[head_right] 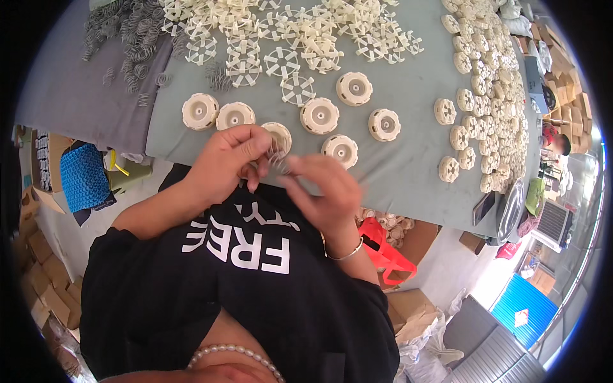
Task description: The person assembles small white plastic components by hand on a table. They insert metal springs into circular plastic bases and attach star-shaped plastic pieces to form complete units. The person repeatedly picks up parts, aligns them, and places the assembled units on the table.
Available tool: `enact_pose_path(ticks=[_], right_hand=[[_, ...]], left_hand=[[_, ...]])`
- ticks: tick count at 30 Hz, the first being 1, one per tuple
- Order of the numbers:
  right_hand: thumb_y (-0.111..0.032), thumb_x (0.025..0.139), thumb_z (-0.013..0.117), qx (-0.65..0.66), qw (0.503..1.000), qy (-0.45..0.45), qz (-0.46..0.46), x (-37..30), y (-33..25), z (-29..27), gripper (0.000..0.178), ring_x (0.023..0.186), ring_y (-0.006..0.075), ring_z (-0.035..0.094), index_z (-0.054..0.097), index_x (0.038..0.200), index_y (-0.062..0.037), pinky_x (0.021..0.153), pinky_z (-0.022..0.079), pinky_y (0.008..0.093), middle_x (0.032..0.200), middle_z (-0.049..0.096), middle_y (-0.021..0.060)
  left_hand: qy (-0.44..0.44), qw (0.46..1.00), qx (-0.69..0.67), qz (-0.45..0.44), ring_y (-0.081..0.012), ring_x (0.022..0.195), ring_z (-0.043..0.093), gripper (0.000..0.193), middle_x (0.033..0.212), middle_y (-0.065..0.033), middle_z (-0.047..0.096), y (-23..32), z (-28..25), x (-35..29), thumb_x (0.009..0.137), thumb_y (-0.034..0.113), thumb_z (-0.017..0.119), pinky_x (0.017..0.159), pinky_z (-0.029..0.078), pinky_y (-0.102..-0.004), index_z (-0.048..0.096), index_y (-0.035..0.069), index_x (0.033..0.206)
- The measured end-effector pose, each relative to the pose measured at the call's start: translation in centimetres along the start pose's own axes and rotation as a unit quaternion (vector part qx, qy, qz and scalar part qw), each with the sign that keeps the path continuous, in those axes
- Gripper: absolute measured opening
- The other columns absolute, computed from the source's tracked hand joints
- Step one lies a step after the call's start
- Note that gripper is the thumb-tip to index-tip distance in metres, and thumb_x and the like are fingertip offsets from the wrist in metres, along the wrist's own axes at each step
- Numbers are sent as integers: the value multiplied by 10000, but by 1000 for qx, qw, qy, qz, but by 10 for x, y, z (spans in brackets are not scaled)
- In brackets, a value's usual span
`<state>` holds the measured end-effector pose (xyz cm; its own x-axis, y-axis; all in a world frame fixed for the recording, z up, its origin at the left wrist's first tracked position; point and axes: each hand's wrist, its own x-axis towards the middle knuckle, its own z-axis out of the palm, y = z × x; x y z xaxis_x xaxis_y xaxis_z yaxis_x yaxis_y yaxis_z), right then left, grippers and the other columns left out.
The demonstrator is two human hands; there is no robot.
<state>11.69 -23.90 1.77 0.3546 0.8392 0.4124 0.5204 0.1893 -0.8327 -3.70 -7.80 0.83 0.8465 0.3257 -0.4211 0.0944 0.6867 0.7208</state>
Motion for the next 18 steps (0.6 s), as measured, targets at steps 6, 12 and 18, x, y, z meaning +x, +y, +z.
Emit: enact_pose_path(ticks=[6, 12, 18], right_hand=[[92, 863, 712, 69, 994, 70, 45, 31, 15, -19, 306, 921, 213, 741, 709, 1160, 19, 833, 602, 308, 1201, 733, 186], [-4, 941, 715, 130, 974, 16, 184, 50, 45, -48, 204, 798, 119, 672, 669, 1140, 14, 705, 560, 277, 1014, 699, 102], [-157, 933, 780, -216, 944, -164, 189, 82, 35, -51, 246, 758, 143, 663, 692, 1133, -43, 674, 527, 306, 941, 690, 69]], left_hand=[[17, 991, -132, -32, -100, 687, 623, 250, 1030, -80, 700, -2, -6, 0, 1085, 260, 631, 531, 503, -251, 642, 49, 1218], [-11, 994, -104, -34, -113, 679, 623, 243, 1052, -112, 706, 3, -4, -6, 1070, 235, 653, 539, 506, -255, 646, 53, 1232], [-18, 996, -72, -47, -101, 685, 622, 244, 1043, -107, 702, 0, -5, -6, 1068, 227, 661, 543, 505, -246, 649, 44, 1230]])
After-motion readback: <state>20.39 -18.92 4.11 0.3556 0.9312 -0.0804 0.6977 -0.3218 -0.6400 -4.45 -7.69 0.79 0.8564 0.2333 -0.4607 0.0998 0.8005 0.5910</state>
